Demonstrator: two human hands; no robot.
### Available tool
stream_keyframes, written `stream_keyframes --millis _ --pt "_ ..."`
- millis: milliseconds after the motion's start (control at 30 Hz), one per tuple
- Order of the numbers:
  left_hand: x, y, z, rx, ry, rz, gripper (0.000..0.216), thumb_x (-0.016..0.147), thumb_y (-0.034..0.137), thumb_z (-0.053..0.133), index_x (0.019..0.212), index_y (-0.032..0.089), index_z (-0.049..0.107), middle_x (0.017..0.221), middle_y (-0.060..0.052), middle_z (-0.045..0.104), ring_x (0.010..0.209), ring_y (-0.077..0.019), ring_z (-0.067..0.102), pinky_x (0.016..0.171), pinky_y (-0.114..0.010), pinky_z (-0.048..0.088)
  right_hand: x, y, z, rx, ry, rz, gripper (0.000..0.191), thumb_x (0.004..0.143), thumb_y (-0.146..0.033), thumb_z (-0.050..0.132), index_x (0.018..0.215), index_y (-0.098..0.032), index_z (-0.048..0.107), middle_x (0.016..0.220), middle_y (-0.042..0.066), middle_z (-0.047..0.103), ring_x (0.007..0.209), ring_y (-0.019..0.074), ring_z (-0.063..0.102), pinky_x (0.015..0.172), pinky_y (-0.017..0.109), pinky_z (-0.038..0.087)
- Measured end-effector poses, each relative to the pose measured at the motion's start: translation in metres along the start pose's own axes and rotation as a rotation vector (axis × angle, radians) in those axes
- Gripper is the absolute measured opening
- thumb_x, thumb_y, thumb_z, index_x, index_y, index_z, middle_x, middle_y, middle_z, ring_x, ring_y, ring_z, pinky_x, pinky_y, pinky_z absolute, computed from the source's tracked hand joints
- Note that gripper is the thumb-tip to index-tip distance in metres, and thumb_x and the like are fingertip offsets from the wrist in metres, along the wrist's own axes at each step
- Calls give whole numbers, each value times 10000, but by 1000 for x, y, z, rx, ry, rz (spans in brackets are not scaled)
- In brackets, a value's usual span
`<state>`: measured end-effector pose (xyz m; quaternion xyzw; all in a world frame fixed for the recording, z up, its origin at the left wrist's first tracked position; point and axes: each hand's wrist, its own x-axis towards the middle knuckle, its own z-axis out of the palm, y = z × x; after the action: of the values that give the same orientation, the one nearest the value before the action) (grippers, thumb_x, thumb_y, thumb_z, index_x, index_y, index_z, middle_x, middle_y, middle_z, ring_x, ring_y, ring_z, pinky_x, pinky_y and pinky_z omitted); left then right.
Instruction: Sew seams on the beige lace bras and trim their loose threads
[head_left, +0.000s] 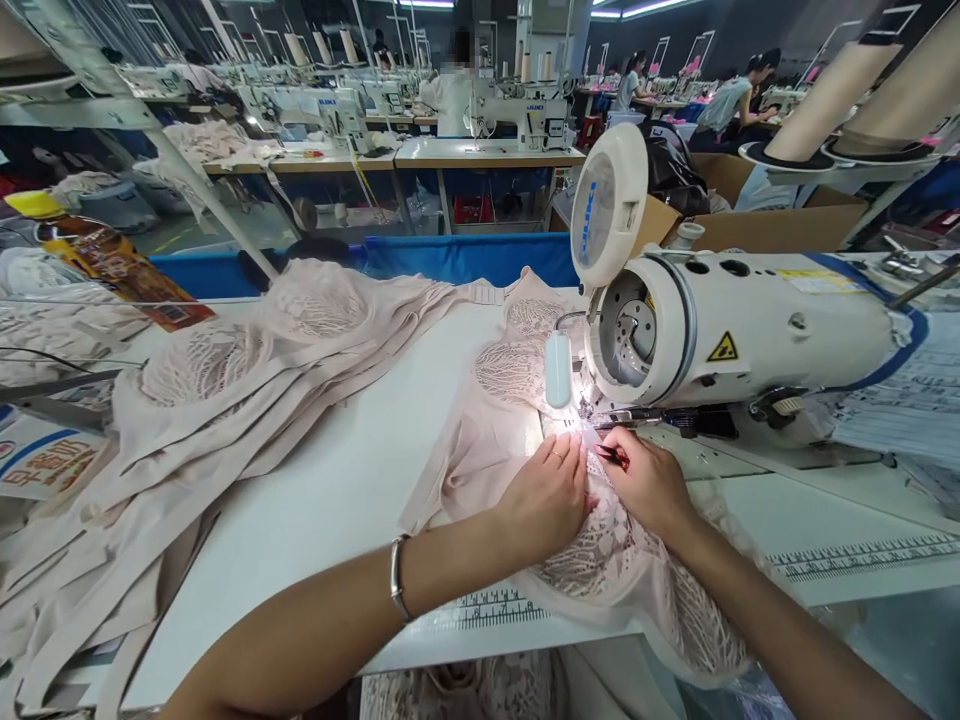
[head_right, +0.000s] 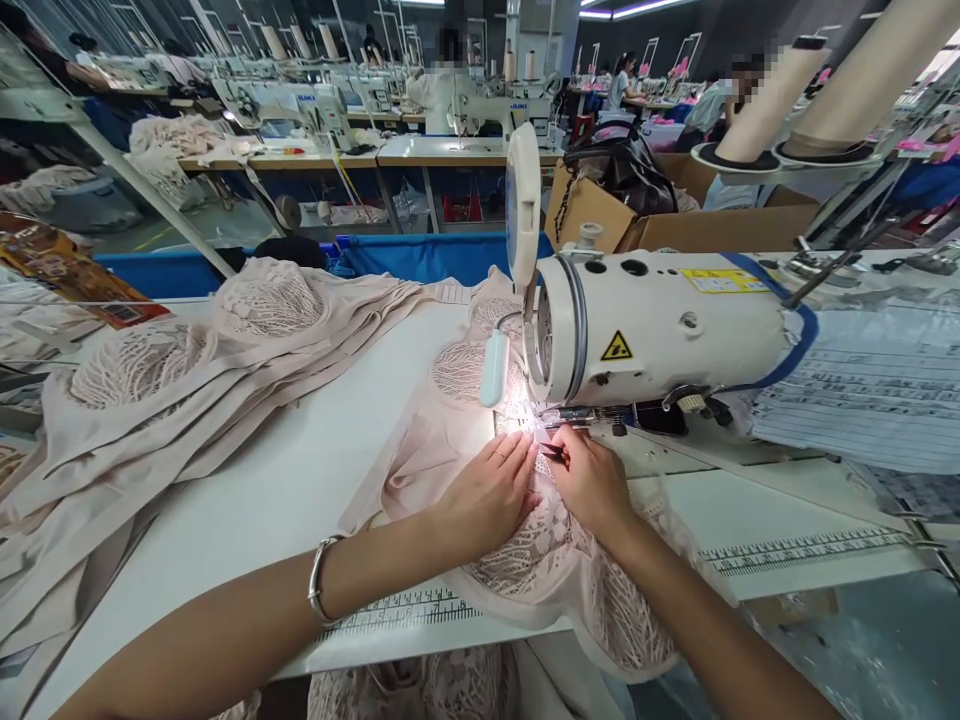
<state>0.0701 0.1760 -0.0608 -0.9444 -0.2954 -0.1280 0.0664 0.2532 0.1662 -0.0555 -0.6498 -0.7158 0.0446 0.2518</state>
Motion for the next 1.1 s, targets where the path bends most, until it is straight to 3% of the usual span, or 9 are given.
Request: stream_keyframes --millis 167,333,533,667,800,1100 --pt "4 -4 -8 -61 -49 63 444 1035 345 390 1243 8 591 1217 -200 659 1095 -298 606 940 -404 458 -7 3 7 -30 54 -109 52 879 -232 481 834 -232 508 693 25 700 567 200 663 541 273 401" --pt "7 -12 -8 -87 2 93 526 1010 366 407 1280 -64 544 1298 -265 602 1174 -336 556 991 -432 433 -9 4 9 -84 47 -185 131 910 -163 450 924 -199 575 632 23 683 528 195 648 535 281 404" --pt "8 -17 -10 -214 -25 68 418 962 368 489 1208 43 583 1311 -230 570 1120 -327 566 894 -428 475 -11 -2 3 -152 31 -337 261 1006 -155 400 1092 -133 646 780 85 736 686 203 696 651 286 503" --pt "8 -19 -10 -228 -31 69 436 965 371 477 1245 45 557 1364 -233 549 1161 -332 550 914 -436 467 -11 -4 1 -130 34 -348 306 1001 -154 388 1121 -127 669 909 117 765 778 213 719 716 296 548" --pt "7 -19 -8 -233 -21 33 544 968 411 476 1342 16 498 1411 -223 539 1198 -333 541 945 -424 449 -9 -5 -1 -85 33 -322 327 959 -140 401 1100 -137 696 905 107 775 775 214 728 690 290 563" --pt "5 -18 -9 -138 -30 6 628 994 463 419 1411 -5 455 1466 -256 508 1334 -341 498 1070 -445 344 -7 2 6 -122 -3 -249 433 898 -104 441 1255 -148 683 1034 110 785 837 229 745 721 308 596"
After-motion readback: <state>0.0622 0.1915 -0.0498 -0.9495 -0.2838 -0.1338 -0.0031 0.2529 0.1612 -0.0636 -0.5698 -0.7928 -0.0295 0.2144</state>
